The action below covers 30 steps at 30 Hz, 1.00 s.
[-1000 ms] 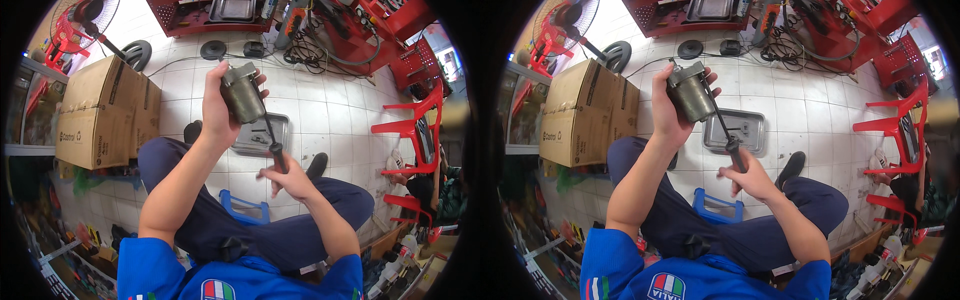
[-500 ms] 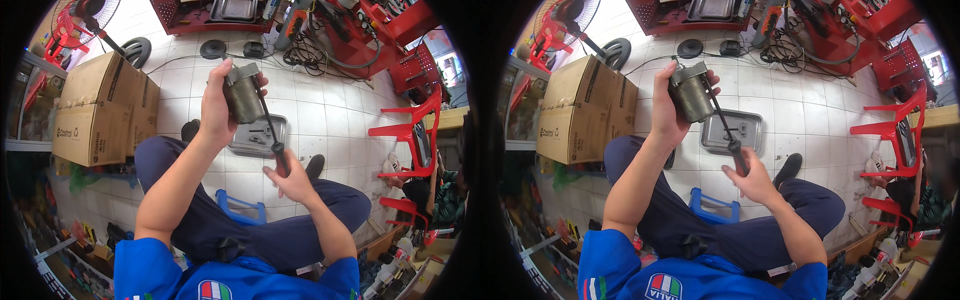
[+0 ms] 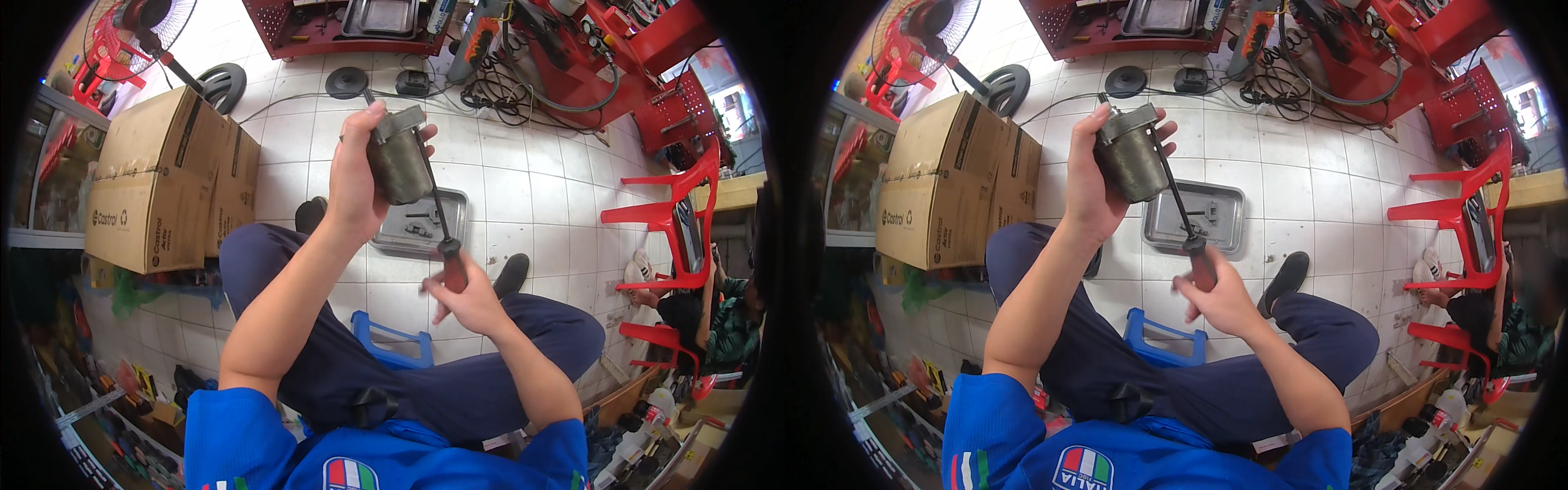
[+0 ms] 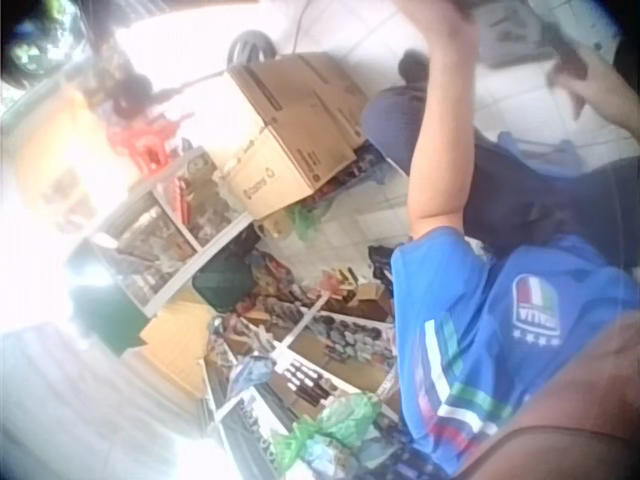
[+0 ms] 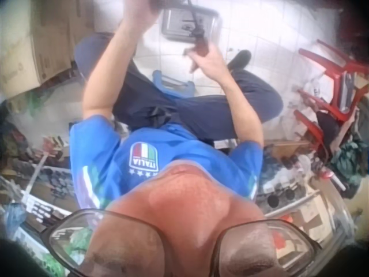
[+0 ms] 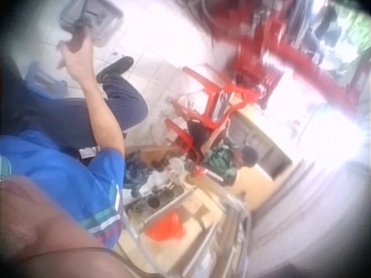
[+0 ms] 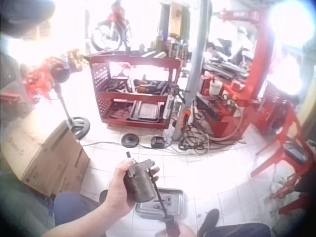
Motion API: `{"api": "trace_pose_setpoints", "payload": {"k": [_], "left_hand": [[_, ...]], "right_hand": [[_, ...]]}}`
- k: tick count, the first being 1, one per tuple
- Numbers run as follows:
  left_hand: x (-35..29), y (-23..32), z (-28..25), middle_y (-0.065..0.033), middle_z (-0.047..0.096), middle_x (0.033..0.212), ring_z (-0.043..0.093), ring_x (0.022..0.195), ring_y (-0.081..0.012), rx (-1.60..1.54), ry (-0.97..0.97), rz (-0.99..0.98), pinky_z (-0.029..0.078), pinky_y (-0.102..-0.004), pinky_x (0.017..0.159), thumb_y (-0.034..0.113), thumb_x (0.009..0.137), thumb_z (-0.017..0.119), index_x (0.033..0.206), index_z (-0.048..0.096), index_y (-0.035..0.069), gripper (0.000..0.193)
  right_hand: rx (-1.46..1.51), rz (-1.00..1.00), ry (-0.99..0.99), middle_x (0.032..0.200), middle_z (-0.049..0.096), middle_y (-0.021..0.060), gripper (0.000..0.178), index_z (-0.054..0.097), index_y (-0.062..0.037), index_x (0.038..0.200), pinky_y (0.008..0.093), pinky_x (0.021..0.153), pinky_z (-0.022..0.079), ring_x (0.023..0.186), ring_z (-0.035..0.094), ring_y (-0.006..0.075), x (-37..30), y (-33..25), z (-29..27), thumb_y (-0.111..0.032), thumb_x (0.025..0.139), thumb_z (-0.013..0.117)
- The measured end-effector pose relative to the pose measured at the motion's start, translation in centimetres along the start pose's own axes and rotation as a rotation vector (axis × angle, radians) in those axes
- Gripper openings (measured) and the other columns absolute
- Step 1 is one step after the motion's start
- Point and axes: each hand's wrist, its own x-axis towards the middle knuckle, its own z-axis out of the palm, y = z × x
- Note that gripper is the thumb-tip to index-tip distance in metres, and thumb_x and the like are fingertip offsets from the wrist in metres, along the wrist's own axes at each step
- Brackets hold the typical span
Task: The person holds a cylindrical metal motor part by hand and uses a screwdriver to scrape and pry at its housing while sitting over a metal tray.
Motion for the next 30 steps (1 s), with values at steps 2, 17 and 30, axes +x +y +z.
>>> {"api": "trace_pose_setpoints", "payload": {"k": [2,17,30], "left_hand": [[0.0,0.1,-0.2,-0.0177,0.067,0.105,0.066,0.105,-0.0274,-0.019,0.012,-0.064,0.052,-0.0408,0.098,0.054,0.092,0.047,0.111,0.06,-0.004,0.062],[0.7,-0.3,-1.5,-0.0146,0.069,0.099,0.066,0.092,-0.0216,0.147,0.007,-0.09,0.055,-0.0337,0.08,0.049,0.093,0.05,0.108,0.06,0.001,0.051],[0.2,0.7,-0.7,-0.0167,0.068,0.107,0.066,0.103,-0.0264,-0.028,-0.021,-0.038,0.051,-0.0369,0.096,0.048,0.093,0.046,0.113,0.058,-0.004,0.058]], "right_hand": [[-0.225,0.201,-0.171,0.091,0.059,0.014,0.05,0.047,-0.0006,0.126,0.0401,0.066,0.054,0.059,0.06,0.0211,-0.3,-1.6,-0.6,-0.011,0.083,0.071],[-0.395,0.015,-0.14,0.075,0.06,0.006,0.058,0.046,0.0009,0.134,0.0371,0.069,0.051,0.072,0.063,0.0195,-0.4,-0.2,-1.6,-0.023,0.088,0.072],[-0.232,-0.154,0.081,0.091,0.061,0.0099,0.05,0.046,-0.0023,0.13,0.0298,0.054,0.053,0.06,0.062,0.0151,-0.8,0.9,-0.8,-0.011,0.087,0.071]]}}
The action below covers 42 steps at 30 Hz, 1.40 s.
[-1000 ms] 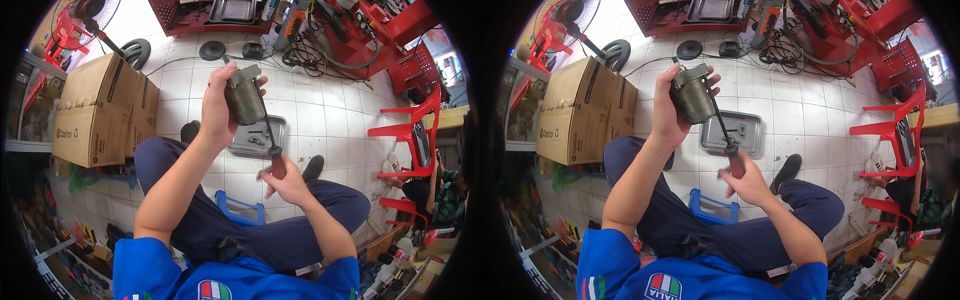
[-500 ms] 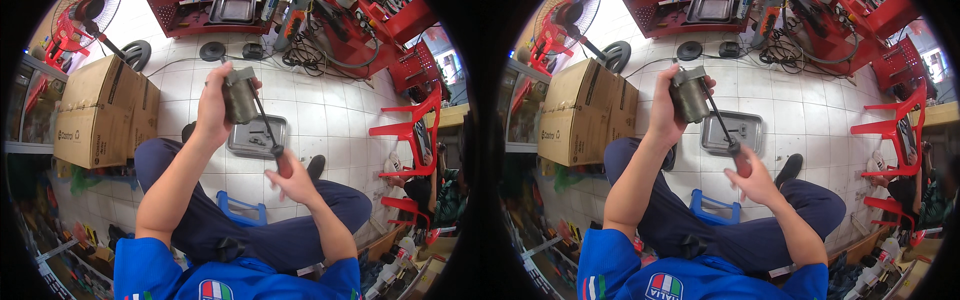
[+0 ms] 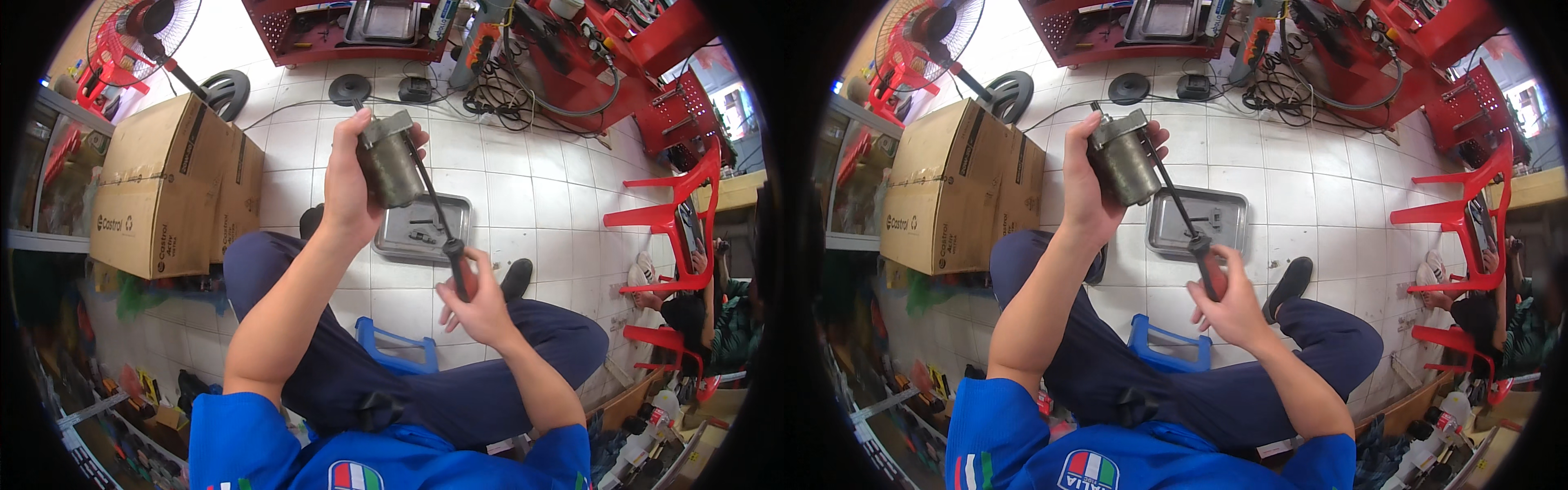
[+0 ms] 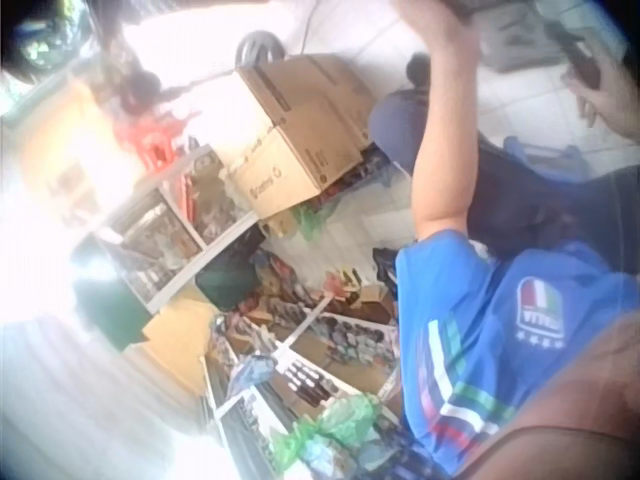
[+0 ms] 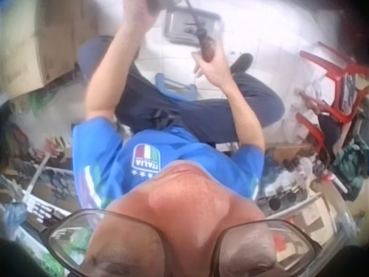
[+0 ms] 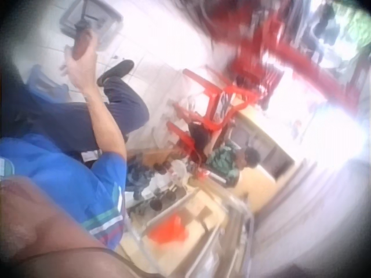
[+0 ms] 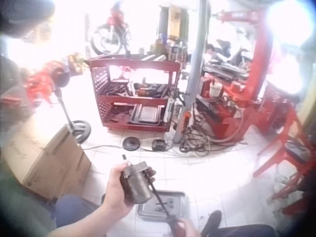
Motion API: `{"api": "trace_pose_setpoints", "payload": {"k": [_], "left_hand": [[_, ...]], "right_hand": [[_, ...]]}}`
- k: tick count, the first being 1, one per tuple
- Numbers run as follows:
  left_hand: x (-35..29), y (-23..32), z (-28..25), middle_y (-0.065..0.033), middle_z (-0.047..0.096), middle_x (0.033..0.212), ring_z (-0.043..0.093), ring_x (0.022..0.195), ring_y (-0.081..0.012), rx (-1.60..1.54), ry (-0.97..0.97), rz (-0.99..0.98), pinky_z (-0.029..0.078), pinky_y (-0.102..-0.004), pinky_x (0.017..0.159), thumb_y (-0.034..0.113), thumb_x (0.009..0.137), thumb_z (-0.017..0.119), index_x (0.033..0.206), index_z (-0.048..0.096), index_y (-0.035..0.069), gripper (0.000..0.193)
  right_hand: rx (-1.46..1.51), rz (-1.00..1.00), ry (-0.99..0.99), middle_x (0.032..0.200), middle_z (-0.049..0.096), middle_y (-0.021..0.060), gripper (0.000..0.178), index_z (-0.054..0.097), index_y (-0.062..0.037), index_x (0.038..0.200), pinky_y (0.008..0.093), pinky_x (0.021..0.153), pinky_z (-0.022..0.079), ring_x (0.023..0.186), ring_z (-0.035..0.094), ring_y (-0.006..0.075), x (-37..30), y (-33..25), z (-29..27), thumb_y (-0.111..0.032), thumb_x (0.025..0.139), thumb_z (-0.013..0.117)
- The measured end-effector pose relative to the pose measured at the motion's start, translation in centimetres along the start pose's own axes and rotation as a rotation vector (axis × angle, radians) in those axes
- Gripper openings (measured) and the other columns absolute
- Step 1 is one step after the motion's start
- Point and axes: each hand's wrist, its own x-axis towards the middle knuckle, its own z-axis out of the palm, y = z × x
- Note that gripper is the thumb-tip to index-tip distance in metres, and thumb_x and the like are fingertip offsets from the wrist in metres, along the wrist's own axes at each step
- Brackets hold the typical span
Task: The person holds a cylindrical metal motor part by hand and uses a screwdriver to scrape and pry at its housing while sitting over a metal tray.
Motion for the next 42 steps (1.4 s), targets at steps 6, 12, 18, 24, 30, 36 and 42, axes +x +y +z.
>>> {"api": "trace_pose_setpoints", "payload": {"k": [6,12,18,24,30,36,42], "left_hand": [[0.1,-0.9,-0.6,-0.0156,0.068,0.105,0.065,0.104,-0.0258,0.072,0.037,-0.048,0.051,-0.0357,0.094,0.05,0.093,0.048,0.112,0.06,-0.002,0.056],[0.5,-0.3,-1.1,-0.0159,0.067,0.104,0.065,0.104,-0.0271,-0.033,0.069,-0.003,0.051,-0.0382,0.097,0.048,0.094,0.047,0.112,0.06,-0.002,0.054],[0.1,-0.5,-0.5,-0.0186,0.066,0.107,0.064,0.107,-0.0303,-0.075,0.029,0.026,0.048,-0.0425,0.103,0.047,0.094,0.046,0.113,0.059,-0.006,0.058],[0.0,-1.0,-0.5,-0.0203,0.066,0.107,0.065,0.107,-0.0315,-0.005,0.052,-0.046,0.049,-0.0436,0.102,0.046,0.093,0.046,0.114,0.059,-0.006,0.058],[0.2,-0.4,-0.4,-0.0203,0.066,0.109,0.063,0.11,-0.0312,-0.02,0.044,0.009,0.048,-0.0432,0.103,0.045,0.095,0.044,0.117,0.058,-0.006,0.058],[0.1,-0.2,-0.4,-0.019,0.065,0.111,0.063,0.111,-0.0305,-0.079,-0.003,0.028,0.047,-0.0432,0.105,0.045,0.095,0.043,0.117,0.058,-0.006,0.057],[0.0,-0.2,-0.6,-0.0189,0.065,0.11,0.063,0.109,-0.0299,-0.068,0.027,0.018,0.047,-0.0431,0.105,0.047,0.093,0.047,0.116,0.058,-0.006,0.058]], "right_hand": [[-0.16,0.169,-0.281,0.082,0.066,0.0111,0.058,0.039,0.0011,0.136,0.0301,0.048,0.051,0.057,0.065,0.0183,0.3,-1.2,0.3,-0.022,0.091,0.067],[-0.577,-0.581,0.085,0.078,0.065,0.016,0.063,0.037,-0.0023,0.139,0.0365,0.058,0.053,0.059,0.066,0.0296,0.5,0.7,-1.6,-0.012,0.085,0.068],[0.089,0.027,-0.109,0.075,0.063,0.0069,0.057,0.045,-0.0028,0.136,0.0288,0.052,0.053,0.057,0.062,0.0137,0.0,-1.0,-1.2,-0.022,0.089,0.072],[0.024,0.08,-0.449,0.071,0.06,0.005,0.051,0.052,0.0007,0.124,0.0263,0.049,0.048,0.055,0.06,0.012,-0.6,-0.7,-0.4,-0.028,0.088,0.074],[-0.439,-0.513,-0.091,0.084,0.064,0.0067,0.055,0.044,-0.0022,0.132,0.0273,0.063,0.054,0.08,0.067,0.0132,-1.1,1.0,-1.5,-0.02,0.089,0.072],[0.264,0.078,-0.263,0.077,0.059,0.0029,0.054,0.045,-0.0045,0.133,0.0259,0.058,0.055,0.07,0.066,0.0133,-1.0,-1.2,0.0,-0.022,0.09,0.072],[-0.386,-0.226,-0.137,0.072,0.058,0.0081,0.066,0.045,-0.0002,0.134,0.0299,0.061,0.048,0.06,0.06,0.0169,-1.0,-0.8,-1.3,-0.02,0.079,0.077]]}}
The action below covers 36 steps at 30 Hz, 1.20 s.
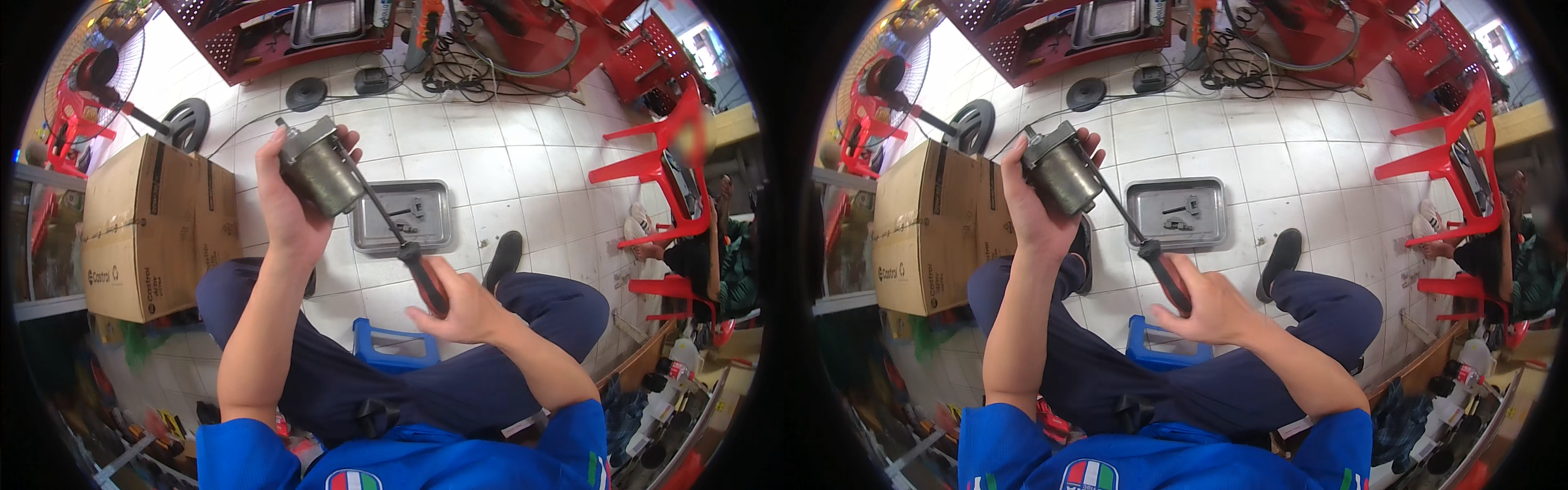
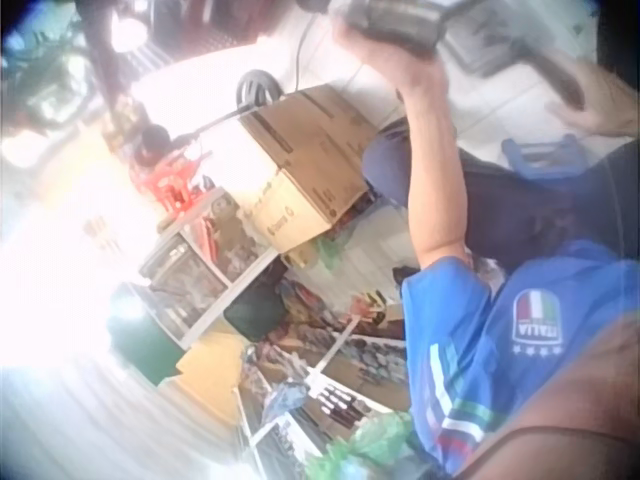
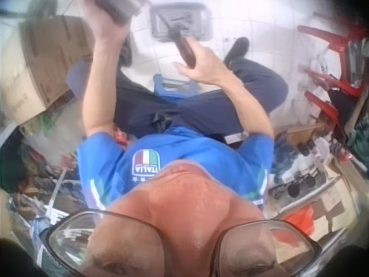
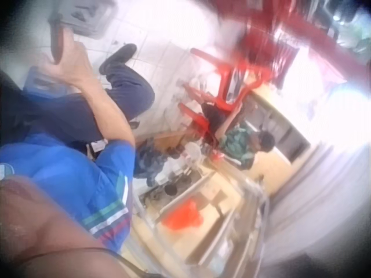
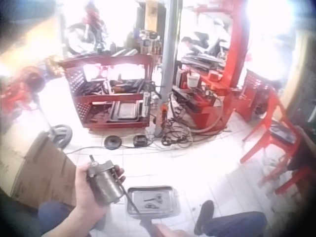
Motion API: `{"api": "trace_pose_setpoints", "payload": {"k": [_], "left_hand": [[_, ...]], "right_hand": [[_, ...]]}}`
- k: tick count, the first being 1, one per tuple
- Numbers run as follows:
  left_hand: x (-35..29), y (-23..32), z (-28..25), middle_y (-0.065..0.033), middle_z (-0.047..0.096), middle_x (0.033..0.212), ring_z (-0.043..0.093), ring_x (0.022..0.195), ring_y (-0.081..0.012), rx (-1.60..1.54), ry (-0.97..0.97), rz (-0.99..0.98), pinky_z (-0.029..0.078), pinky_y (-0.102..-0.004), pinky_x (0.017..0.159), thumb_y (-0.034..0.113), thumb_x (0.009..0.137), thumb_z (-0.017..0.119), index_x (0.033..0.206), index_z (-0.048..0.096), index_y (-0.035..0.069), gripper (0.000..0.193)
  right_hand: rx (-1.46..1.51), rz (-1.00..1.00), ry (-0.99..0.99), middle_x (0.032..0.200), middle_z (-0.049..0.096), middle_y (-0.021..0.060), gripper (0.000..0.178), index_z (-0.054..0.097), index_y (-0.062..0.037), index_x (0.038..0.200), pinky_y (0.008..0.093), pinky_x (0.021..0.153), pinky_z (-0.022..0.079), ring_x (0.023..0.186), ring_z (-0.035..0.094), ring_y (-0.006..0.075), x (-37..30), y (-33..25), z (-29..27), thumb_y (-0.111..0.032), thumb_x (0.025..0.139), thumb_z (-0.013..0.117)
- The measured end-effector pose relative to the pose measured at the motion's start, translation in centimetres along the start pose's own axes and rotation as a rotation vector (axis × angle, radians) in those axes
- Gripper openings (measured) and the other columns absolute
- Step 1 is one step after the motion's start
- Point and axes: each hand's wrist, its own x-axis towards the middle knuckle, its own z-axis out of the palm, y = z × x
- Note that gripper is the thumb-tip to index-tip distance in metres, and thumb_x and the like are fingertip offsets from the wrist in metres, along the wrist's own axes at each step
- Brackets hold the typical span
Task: The person holds a cylindrical metal motor part by hand and uses a screwdriver to scrape and pry at its housing while sitting over a metal tray.
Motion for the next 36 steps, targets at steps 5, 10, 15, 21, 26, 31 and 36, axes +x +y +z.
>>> {"api": "trace_pose_setpoints", "payload": {"k": [5,10,15,21,26,31,36], "left_hand": [[0.1,0.2,-0.3,-0.0191,0.065,0.11,0.063,0.109,-0.0294,-0.093,-0.027,0.016,0.047,-0.0434,0.106,0.048,0.092,0.047,0.115,0.058,-0.006,0.059],[-0.2,-0.3,0.3,-0.0191,0.065,0.11,0.063,0.108,-0.0293,-0.082,-0.031,-0.017,0.047,-0.0421,0.105,0.05,0.092,0.047,0.117,0.058,-0.005,0.062],[-0.1,-0.5,0.1,-0.0179,0.065,0.108,0.064,0.105,-0.0284,0.013,-0.022,-0.033,0.049,-0.0405,0.101,0.052,0.092,0.046,0.115,0.058,-0.005,0.063],[-0.1,0.3,-0.1,-0.0192,0.064,0.11,0.064,0.107,-0.0301,-0.004,-0.033,-0.037,0.049,-0.0426,0.103,0.053,0.092,0.044,0.116,0.057,-0.006,0.064],[-0.4,0.1,0.6,-0.0191,0.067,0.102,0.065,0.102,-0.0299,-0.129,-0.044,-0.026,0.049,-0.0412,0.098,0.053,0.093,0.044,0.11,0.059,-0.006,0.063],[-0.6,-0.6,0.4,-0.0199,0.065,0.109,0.063,0.109,-0.032,-0.142,-0.096,-0.086,0.048,-0.0433,0.103,0.052,0.093,0.042,0.113,0.058,-0.005,0.063],[-0.7,0.3,0.8,-0.0204,0.062,0.117,0.06,0.117,-0.034,-0.182,-0.062,-0.023,0.046,-0.0447,0.107,0.054,0.092,0.042,0.12,0.055,-0.005,0.066]], "right_hand": [[0.148,-0.235,0.161,0.089,0.063,0.013,0.057,0.043,-0.0017,0.132,0.0314,0.069,0.053,0.076,0.065,0.02,0.1,1.2,0.6,-0.009,0.083,0.071],[0.794,0.203,0.005,0.079,0.059,0.007,0.042,0.043,-0.0028,0.13,0.0272,0.056,0.052,0.07,0.063,0.0136,0.9,0.0,1.9,-0.003,0.092,0.06],[0.338,0.27,-0.034,0.07,0.061,0.0056,0.032,0.055,-0.0015,0.119,0.0277,0.056,0.048,0.06,0.06,0.0143,0.9,-0.9,-0.1,-0.008,0.089,0.063],[-0.011,-0.265,0.389,0.092,0.065,0.0144,0.041,0.057,0.0021,0.119,0.0322,0.061,0.049,0.074,0.064,0.0186,0.1,1.0,-0.8,-0.004,0.08,0.068],[0.817,0.059,0.216,0.109,0.062,0.0125,0.05,0.042,-0.0028,0.136,0.0326,0.054,0.06,0.084,0.068,0.0219,1.2,1.1,1.1,-0.001,0.091,0.064],[0.244,0.195,-0.162,0.089,0.062,0.0089,0.039,0.053,-0.0034,0.126,0.0264,0.056,0.051,0.059,0.061,0.0136,0.7,0.0,0.6,-0.012,0.091,0.066],[0.078,-0.253,0.26,0.086,0.06,0.0061,0.039,0.053,-0.0019,0.125,0.0272,0.064,0.048,0.059,0.056,0.0118,0.5,1.4,0.9,-0.012,0.089,0.066]]}}
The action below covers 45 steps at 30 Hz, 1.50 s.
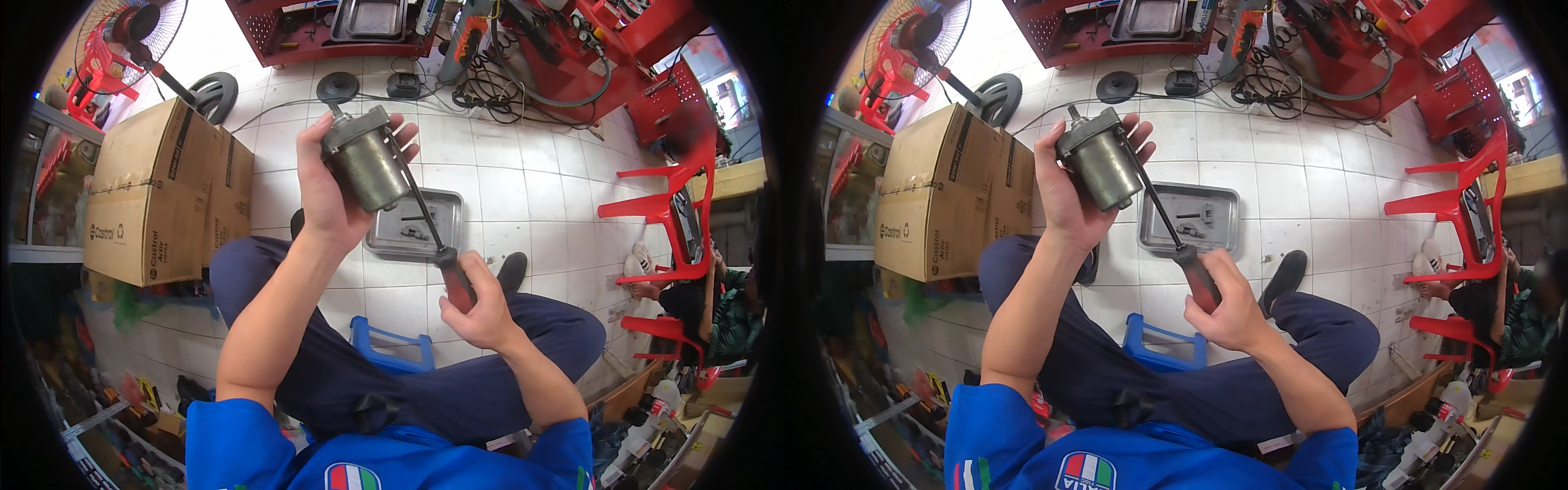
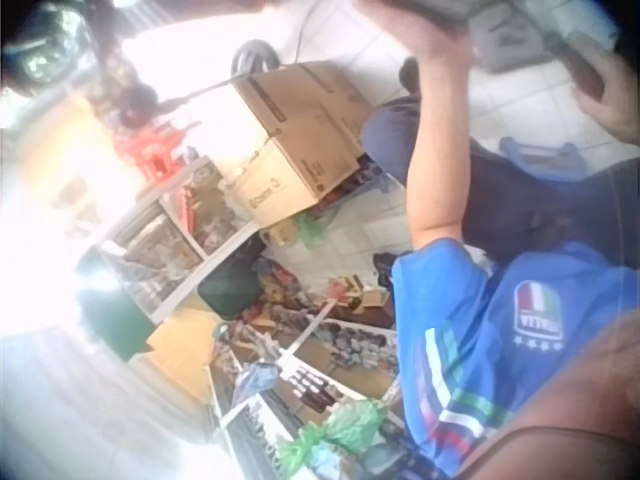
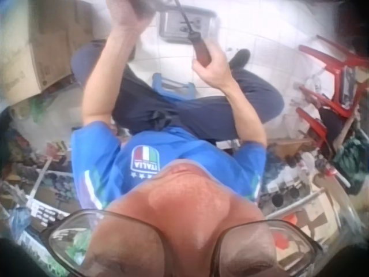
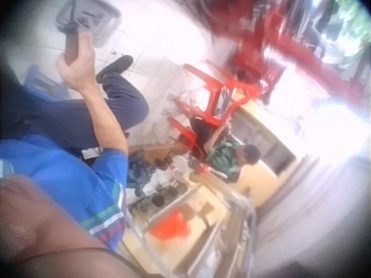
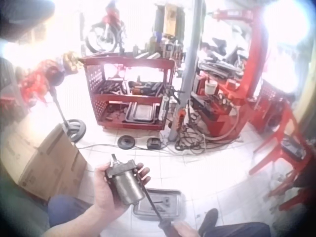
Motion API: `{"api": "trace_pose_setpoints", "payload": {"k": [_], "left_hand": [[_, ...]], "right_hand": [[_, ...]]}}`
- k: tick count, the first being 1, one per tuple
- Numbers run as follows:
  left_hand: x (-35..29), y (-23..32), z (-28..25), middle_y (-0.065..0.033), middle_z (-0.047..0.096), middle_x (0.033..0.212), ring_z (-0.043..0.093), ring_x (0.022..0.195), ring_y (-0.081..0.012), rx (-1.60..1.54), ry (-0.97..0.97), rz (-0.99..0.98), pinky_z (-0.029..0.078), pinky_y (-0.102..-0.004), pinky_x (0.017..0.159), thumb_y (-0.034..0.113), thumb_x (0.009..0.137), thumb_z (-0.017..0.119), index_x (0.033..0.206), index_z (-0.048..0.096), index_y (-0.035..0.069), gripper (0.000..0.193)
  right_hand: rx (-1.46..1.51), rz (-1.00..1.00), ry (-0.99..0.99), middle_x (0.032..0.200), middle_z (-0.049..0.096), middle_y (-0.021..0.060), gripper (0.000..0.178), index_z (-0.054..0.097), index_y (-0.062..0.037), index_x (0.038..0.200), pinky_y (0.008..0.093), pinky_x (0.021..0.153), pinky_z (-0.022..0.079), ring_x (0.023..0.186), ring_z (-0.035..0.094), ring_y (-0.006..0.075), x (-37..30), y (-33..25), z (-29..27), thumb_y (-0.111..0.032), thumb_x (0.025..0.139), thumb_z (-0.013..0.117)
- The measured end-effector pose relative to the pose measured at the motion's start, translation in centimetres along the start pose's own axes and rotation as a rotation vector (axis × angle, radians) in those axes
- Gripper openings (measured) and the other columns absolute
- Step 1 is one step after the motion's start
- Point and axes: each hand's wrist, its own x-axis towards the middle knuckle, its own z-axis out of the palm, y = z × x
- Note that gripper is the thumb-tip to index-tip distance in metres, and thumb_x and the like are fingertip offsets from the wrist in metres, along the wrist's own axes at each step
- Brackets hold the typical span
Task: The person holds a cylindrical metal motor part by hand and uses a screwdriver to scrape and pry at its housing while sitting over a metal tray.
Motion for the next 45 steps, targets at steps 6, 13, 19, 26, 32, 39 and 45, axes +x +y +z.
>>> {"api": "trace_pose_setpoints", "payload": {"k": [6,13,19,26,32,39,45], "left_hand": [[0.1,-0.4,-0.7,-0.0206,0.064,0.112,0.062,0.113,-0.0344,0.107,-0.082,-0.041,0.047,-0.0458,0.105,0.051,0.093,0.042,0.114,0.056,0.001,0.056],[0.6,0.6,-0.7,-0.0206,0.064,0.104,0.064,0.105,-0.0339,0.064,0.008,-0.025,0.049,-0.0462,0.103,0.05,0.094,0.042,0.111,0.057,-0.004,0.059],[0.4,0.8,-0.9,-0.02,0.064,0.104,0.064,0.105,-0.0319,0.004,0.0,0.016,0.05,-0.0455,0.102,0.055,0.094,0.04,0.111,0.057,-0.008,0.068],[1.0,0.2,-0.9,-0.0176,0.064,0.105,0.064,0.105,-0.0291,-0.028,0.077,0.041,0.051,-0.043,0.101,0.057,0.092,0.054,0.111,0.057,-0.005,0.065],[1.0,0.0,-1.3,-0.0165,0.061,0.113,0.062,0.108,-0.0274,-0.106,0.077,0.058,0.052,-0.0419,0.102,0.045,0.091,0.061,0.12,0.051,-0.003,0.056],[1.3,-1.0,-1.2,-0.016,0.06,0.115,0.062,0.109,-0.0267,-0.072,0.077,0.019,0.052,-0.0398,0.101,0.044,0.091,0.061,0.121,0.051,-0.004,0.057],[1.8,-0.9,-1.3,-0.0158,0.06,0.116,0.062,0.108,-0.0259,-0.093,0.055,0.026,0.051,-0.0394,0.101,0.044,0.09,0.061,0.12,0.051,-0.004,0.058]], "right_hand": [[0.349,0.527,-0.136,0.083,0.058,0.0057,0.044,0.05,0.0003,0.128,0.0304,0.065,0.047,0.061,0.055,0.0136,0.6,-2.2,0.6,-0.01,0.088,0.065],[-0.124,-0.146,-0.079,0.087,0.059,0.0056,0.067,0.035,-0.0048,0.147,0.0307,0.059,0.047,0.063,0.056,0.0121,0.7,-0.3,-0.5,-0.016,0.09,0.069],[0.513,0.548,-0.261,0.1,0.057,0.0055,0.077,0.023,-0.0076,0.155,0.0248,0.059,0.048,0.074,0.058,0.0129,1.1,-4.2,-0.5,-0.008,0.09,0.064],[0.267,0.127,-0.279,0.108,0.058,0.0083,0.075,0.026,-0.0079,0.154,0.0249,0.053,0.048,0.075,0.056,0.0088,0.1,-1.2,-1.0,-0.005,0.09,0.064],[0.682,0.336,-0.014,0.1,0.061,0.0134,0.059,0.034,-0.0109,0.151,0.0225,0.051,0.045,0.056,0.051,0.0087,0.7,-2.5,-1.1,-0.013,0.097,0.058],[0.999,0.723,-0.091,0.074,0.057,0.0147,0.054,0.035,-0.0111,0.147,0.0214,0.037,0.027,0.039,0.03,0.0066,0.9,-1.8,-1.1,-0.046,0.107,0.025],[0.916,0.549,0.2,0.086,0.061,0.0096,0.039,0.047,-0.0037,0.133,0.0234,0.048,0.042,0.06,0.052,0.0085,1.2,-1.4,0.4,-0.027,0.102,0.052]]}}
